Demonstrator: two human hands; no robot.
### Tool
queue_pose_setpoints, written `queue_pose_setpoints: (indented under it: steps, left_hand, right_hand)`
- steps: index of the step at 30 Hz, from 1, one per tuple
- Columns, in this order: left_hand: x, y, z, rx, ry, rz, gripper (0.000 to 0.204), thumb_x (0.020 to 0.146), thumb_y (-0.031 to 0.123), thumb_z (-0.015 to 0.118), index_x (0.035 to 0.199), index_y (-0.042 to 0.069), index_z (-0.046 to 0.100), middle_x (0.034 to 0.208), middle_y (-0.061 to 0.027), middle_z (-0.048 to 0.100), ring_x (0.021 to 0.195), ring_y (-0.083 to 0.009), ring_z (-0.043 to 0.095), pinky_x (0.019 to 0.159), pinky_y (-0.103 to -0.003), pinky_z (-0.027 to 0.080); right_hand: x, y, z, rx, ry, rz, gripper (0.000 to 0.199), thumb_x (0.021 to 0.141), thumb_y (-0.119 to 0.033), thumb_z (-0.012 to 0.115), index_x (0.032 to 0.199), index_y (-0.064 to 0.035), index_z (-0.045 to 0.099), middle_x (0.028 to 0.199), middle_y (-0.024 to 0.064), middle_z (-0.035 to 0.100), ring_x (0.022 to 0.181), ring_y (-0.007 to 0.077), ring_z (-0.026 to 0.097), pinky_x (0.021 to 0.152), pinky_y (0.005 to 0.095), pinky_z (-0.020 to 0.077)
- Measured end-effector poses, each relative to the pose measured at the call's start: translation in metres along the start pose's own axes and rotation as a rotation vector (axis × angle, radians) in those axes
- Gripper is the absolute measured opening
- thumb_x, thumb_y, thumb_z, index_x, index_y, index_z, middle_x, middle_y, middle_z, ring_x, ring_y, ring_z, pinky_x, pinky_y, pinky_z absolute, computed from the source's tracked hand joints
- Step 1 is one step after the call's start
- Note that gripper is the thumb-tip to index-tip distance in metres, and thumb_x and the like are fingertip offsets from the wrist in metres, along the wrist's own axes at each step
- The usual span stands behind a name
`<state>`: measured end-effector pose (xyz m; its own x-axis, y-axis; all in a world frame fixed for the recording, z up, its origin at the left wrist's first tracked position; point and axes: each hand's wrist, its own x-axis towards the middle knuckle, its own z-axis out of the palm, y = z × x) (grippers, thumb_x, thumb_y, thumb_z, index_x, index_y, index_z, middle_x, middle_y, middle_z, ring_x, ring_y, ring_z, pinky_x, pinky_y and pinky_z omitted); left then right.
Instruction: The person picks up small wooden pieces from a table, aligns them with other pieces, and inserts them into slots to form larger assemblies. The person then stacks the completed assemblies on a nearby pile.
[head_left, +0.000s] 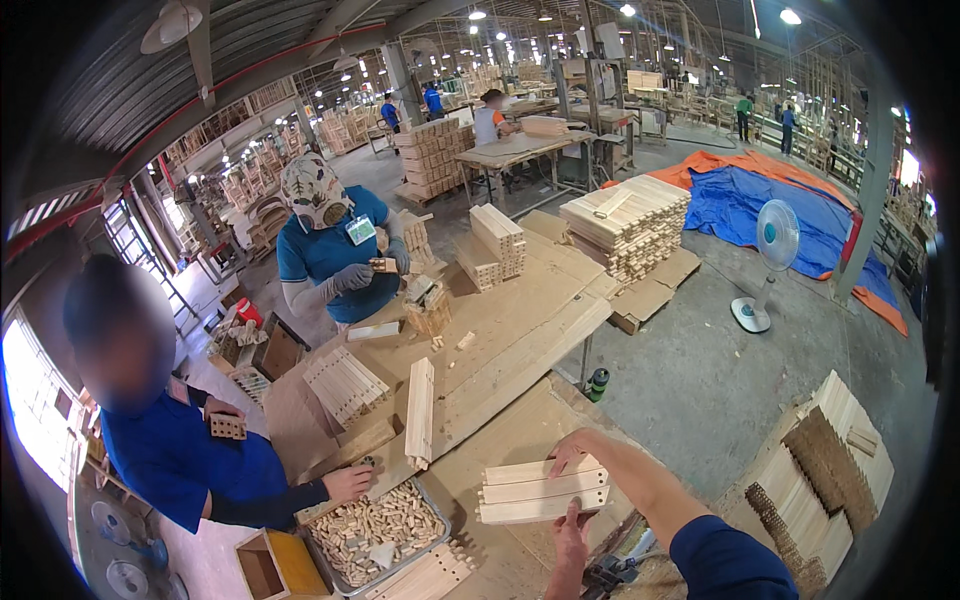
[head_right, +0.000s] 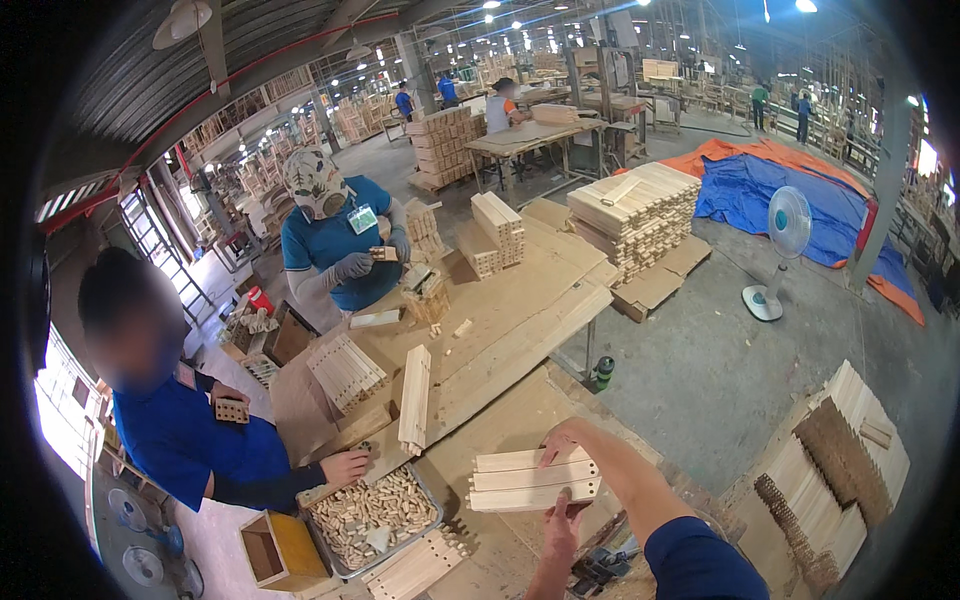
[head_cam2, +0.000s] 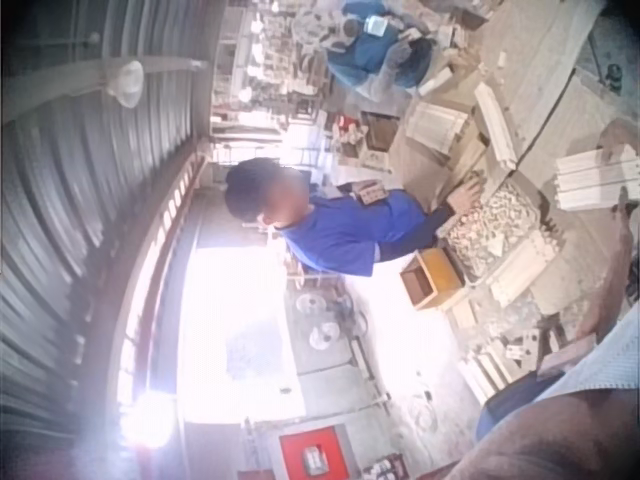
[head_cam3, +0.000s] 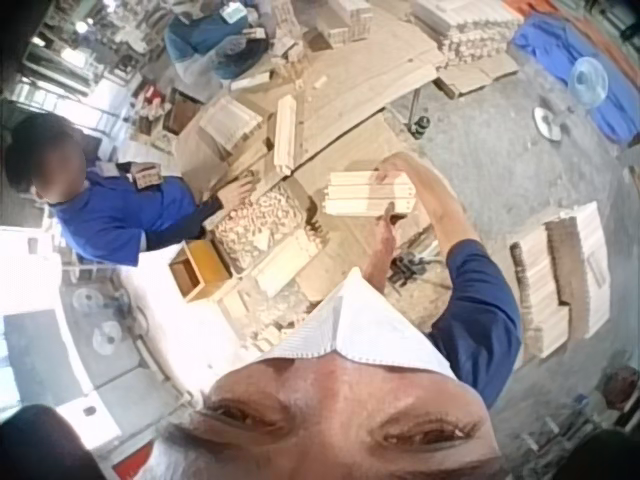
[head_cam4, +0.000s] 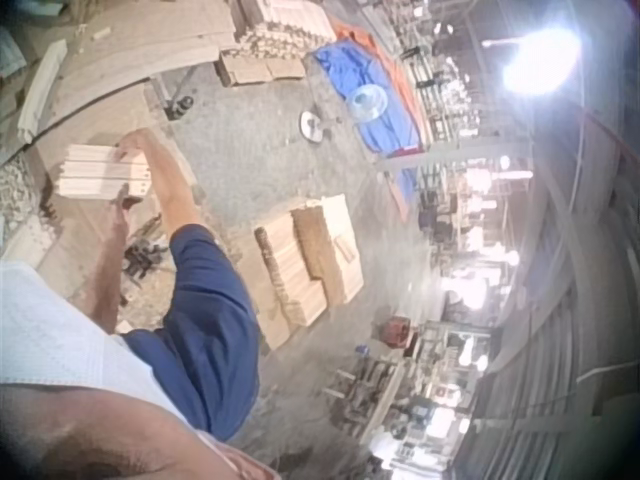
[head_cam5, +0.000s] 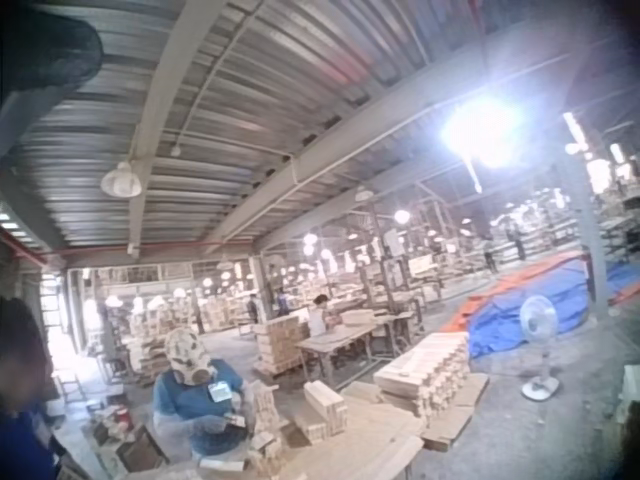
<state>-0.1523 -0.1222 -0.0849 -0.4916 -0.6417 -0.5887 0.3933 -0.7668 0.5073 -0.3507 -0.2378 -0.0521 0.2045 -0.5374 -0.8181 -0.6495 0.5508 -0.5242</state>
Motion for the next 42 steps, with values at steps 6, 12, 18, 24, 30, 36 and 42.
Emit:
queue_pose_setpoints:
  steps: [6,12,18,24,30,36,42]
  left_hand:
    - [-0.018,0.008,-0.028,0.520,-0.034,-0.092,0.033,0.096,0.029,0.064,0.112,0.000,0.065,0.091,-0.0089,0.068,0.083,-0.0273,0.069,0.082,-0.039,0.057]
    - [0.044,0.125,-0.013,1.457,-0.171,1.166,0.053,0.094,0.035,0.061,0.130,-0.004,0.057,0.118,-0.0254,0.065,0.115,-0.0402,0.060,0.101,-0.045,0.046]
    - [0.124,0.140,0.062,2.215,-0.610,0.223,0.095,0.071,0.079,0.061,0.129,0.003,0.062,0.128,-0.0236,0.062,0.121,-0.0358,0.058,0.104,-0.044,0.043]
    - [0.152,0.154,0.052,2.177,-0.623,-0.146,0.096,0.061,0.089,0.061,0.112,0.008,0.075,0.120,-0.0164,0.069,0.114,-0.0301,0.062,0.099,-0.041,0.045]
    - [0.114,0.119,0.055,1.632,-0.585,-0.439,0.085,0.072,0.074,0.070,0.123,0.006,0.069,0.130,-0.0180,0.063,0.120,-0.0266,0.058,0.099,-0.040,0.044]
    - [0.096,0.111,-0.012,1.356,-0.473,-0.095,0.072,0.087,0.056,0.065,0.136,0.005,0.058,0.131,-0.0135,0.062,0.121,-0.0235,0.057,0.099,-0.036,0.046]
    - [0.068,0.120,-0.045,0.916,-0.297,-0.197,0.061,0.091,0.041,0.062,0.138,0.001,0.053,0.130,-0.0138,0.062,0.118,-0.0247,0.059,0.098,-0.036,0.048]
  right_hand:
    - [-0.039,0.032,0.060,0.151,1.367,-0.257,0.073,0.084,-0.045,0.074,0.140,-0.0041,0.050,0.140,0.0145,0.053,0.125,0.0291,0.052,0.099,0.0415,0.0449]
    - [-0.048,-0.031,0.248,1.675,0.885,-0.198,0.072,0.087,-0.036,0.076,0.144,-0.0062,0.044,0.130,0.0089,0.053,0.115,0.0263,0.053,0.092,0.0451,0.0461]
    - [0.026,-0.035,0.241,2.116,0.702,-0.109,0.082,0.088,-0.039,0.073,0.150,-0.0087,0.030,0.150,0.0176,0.028,0.138,0.0357,0.030,0.107,0.0589,0.0356]
    - [0.029,-0.044,0.203,1.938,0.825,-0.084,0.066,0.093,-0.033,0.067,0.145,-0.0084,0.035,0.146,0.0203,0.034,0.136,0.0377,0.037,0.107,0.0644,0.0338]
    - [0.010,0.028,0.208,1.701,1.305,-0.094,0.060,0.091,-0.035,0.069,0.136,-0.0015,0.046,0.134,0.0187,0.052,0.126,0.0305,0.050,0.102,0.0473,0.0432]
    - [0.024,0.006,0.208,1.606,1.390,-0.118,0.048,0.089,-0.032,0.071,0.122,0.0018,0.062,0.113,0.0145,0.067,0.101,0.0225,0.064,0.085,0.0355,0.0506]
    - [0.019,0.006,0.205,1.583,1.033,-0.210,0.052,0.085,-0.034,0.073,0.119,0.0039,0.064,0.107,0.0131,0.070,0.089,0.0208,0.067,0.078,0.0346,0.0528]
